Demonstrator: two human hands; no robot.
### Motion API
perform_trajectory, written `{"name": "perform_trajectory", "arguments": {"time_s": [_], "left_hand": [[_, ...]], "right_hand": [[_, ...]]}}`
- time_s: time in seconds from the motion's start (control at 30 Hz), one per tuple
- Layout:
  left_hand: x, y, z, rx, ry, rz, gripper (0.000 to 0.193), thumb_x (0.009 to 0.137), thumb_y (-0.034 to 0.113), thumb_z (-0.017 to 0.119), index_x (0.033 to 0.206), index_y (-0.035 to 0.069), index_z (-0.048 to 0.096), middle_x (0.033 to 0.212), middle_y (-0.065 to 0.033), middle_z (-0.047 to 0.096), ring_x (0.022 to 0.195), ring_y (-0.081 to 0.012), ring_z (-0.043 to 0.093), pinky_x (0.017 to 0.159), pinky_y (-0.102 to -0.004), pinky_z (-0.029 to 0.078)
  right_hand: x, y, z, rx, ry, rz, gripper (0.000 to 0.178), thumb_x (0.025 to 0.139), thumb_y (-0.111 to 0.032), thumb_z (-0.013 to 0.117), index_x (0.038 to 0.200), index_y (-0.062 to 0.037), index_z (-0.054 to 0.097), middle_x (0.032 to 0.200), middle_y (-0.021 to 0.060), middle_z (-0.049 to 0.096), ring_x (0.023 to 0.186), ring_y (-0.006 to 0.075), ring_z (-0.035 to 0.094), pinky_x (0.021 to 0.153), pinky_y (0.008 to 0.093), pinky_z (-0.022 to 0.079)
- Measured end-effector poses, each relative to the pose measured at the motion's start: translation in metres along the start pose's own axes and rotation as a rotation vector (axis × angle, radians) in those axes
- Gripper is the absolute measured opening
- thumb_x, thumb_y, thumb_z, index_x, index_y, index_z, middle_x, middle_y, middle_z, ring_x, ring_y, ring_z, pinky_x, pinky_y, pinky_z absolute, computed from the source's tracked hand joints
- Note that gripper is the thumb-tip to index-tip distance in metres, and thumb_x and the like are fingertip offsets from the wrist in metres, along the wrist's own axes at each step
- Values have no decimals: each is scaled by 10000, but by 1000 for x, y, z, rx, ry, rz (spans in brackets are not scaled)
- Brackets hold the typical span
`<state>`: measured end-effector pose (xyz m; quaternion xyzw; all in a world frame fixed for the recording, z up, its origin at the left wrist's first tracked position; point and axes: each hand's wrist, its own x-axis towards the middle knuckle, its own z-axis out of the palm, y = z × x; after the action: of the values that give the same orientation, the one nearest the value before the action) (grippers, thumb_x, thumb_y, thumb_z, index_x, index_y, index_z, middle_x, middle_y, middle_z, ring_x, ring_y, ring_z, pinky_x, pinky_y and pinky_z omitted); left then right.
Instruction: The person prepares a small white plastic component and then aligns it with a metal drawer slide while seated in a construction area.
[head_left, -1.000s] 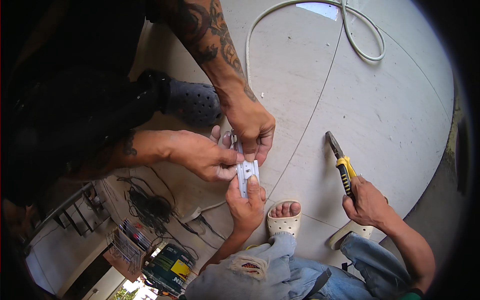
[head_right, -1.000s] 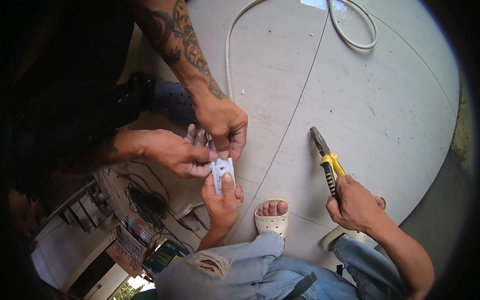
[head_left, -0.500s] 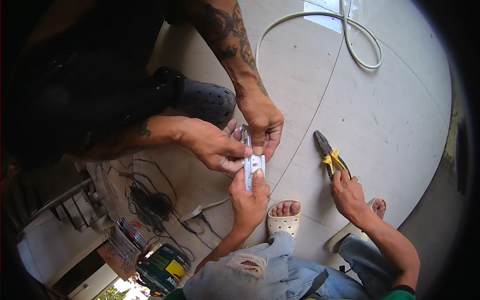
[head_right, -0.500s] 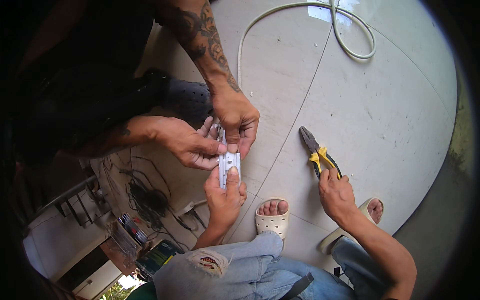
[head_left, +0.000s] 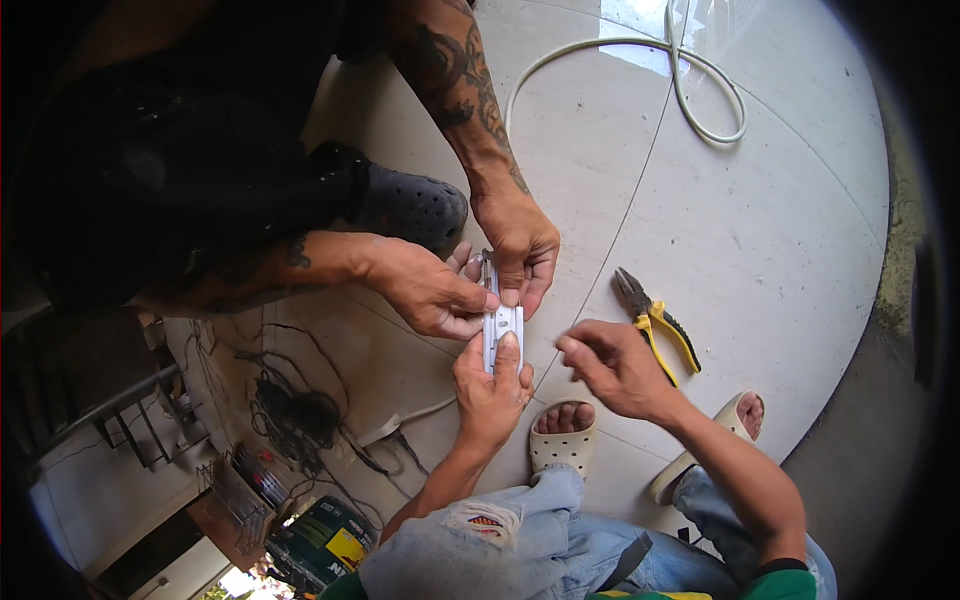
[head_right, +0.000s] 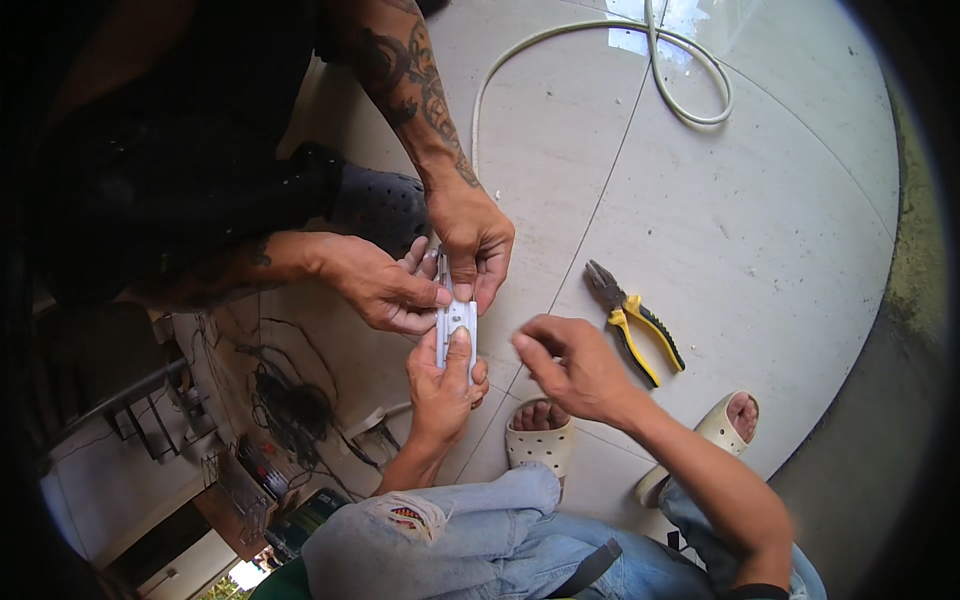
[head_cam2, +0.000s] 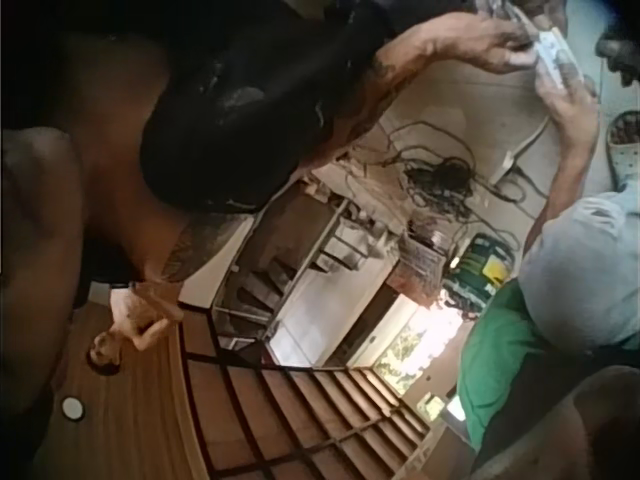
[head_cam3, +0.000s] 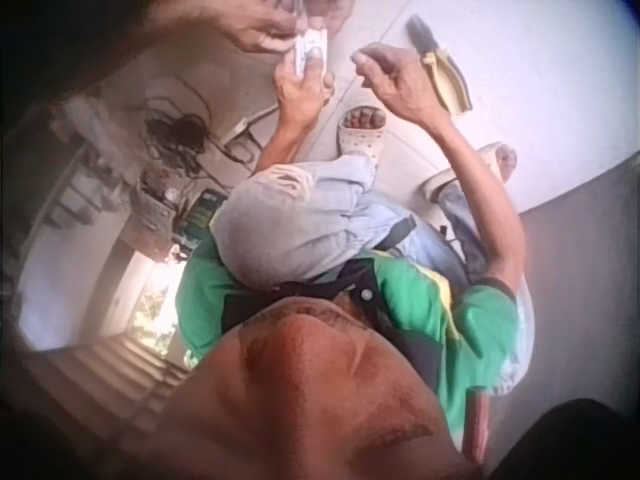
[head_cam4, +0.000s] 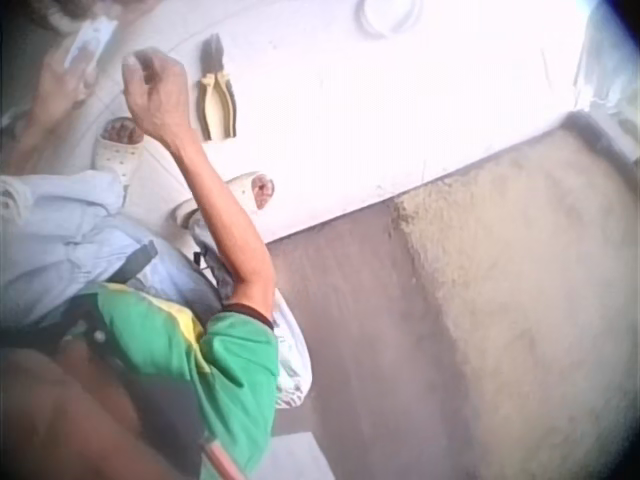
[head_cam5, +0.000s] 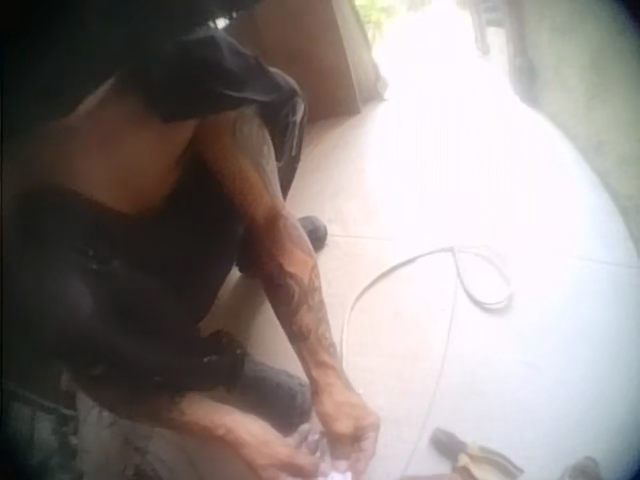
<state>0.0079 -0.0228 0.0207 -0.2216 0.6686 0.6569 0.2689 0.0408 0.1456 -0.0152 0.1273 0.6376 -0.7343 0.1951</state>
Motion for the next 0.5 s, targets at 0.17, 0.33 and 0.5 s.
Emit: {"name": "perform_trajectory", "arguments": {"time_s": [0.17, 0.33, 0.5], "left_hand": [[6, -15, 1, 151, 28, 142, 227, 1020, 217, 486, 1113, 16, 535, 646, -8, 500, 477, -53, 424, 397, -194, 344], [4, -8, 6, 152, 122, 121, 256, 988, 220, 521, 1016, -27, 585, 629, -7, 555, 493, -68, 492, 424, -250, 388], [6, -14, 4, 111, 134, 141, 236, 998, 231, 521, 1029, 5, 580, 633, -17, 529, 464, -61, 456, 388, -207, 365]], "right_hand": [[23, -1, 39, 310, 4, 43, 274, 941, -206, 609, 941, 63, 661, 709, 45, 629, 618, 99, 590, 557, 264, 485], [27, 4, 46, 549, 28, 128, 241, 952, -162, 592, 928, 67, 662, 735, 56, 639, 589, 81, 585, 515, 228, 485], [33, 7, 44, 549, -40, 157, 226, 953, -154, 593, 944, 67, 639, 750, 51, 633, 589, 82, 588, 527, 236, 505]]}}
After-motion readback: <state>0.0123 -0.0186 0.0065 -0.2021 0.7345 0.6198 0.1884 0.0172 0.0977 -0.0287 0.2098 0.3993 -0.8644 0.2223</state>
